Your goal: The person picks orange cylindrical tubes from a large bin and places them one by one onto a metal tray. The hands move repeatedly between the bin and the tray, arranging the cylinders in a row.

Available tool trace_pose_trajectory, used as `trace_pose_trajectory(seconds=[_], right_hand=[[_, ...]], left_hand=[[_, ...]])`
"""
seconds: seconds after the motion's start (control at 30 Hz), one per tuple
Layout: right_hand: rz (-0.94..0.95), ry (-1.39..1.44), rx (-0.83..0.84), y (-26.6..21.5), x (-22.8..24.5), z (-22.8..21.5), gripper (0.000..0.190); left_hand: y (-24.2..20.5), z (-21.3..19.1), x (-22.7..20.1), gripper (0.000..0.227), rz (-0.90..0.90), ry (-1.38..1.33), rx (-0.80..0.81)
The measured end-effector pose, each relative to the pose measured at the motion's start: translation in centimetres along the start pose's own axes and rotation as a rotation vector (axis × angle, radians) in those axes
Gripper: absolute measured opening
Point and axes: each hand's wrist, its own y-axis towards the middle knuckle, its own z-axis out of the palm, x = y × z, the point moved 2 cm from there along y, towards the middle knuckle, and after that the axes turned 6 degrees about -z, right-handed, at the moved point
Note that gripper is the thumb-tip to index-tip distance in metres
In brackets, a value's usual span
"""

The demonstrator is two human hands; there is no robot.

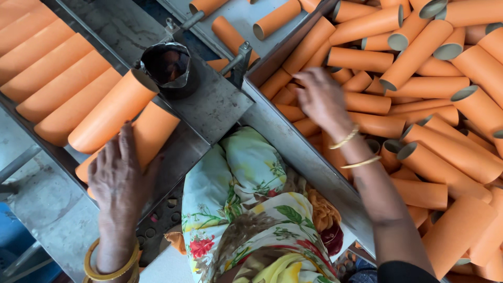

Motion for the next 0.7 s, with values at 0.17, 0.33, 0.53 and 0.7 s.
trace_pose_trajectory(seconds=[0.17,0.33,0.53,0.7], right_hand=[[0.449,-0.244,0.285,-7.1,-13.6,3.4,0.054],[0.801,-0.311,0.242,-12.9,-23.5,6.0,0.082],[0.887,0.065,-0.074,-13.1,-26.1,8.1,0.075],[0.645,0.431,-0.346,-11.8,-23.8,7.0,0.042]], left_hand=[[-0.3,1.5,-1.3,0.09,0.077,0.04,-0.034],[-0.4,1.7,-1.6,0.085,0.097,0.045,-0.005],[3.2,1.3,1.2,0.08,0.08,0.001,-0.047],[8.9,2.7,4.2,0.084,0.081,-0.071,-0.135]])
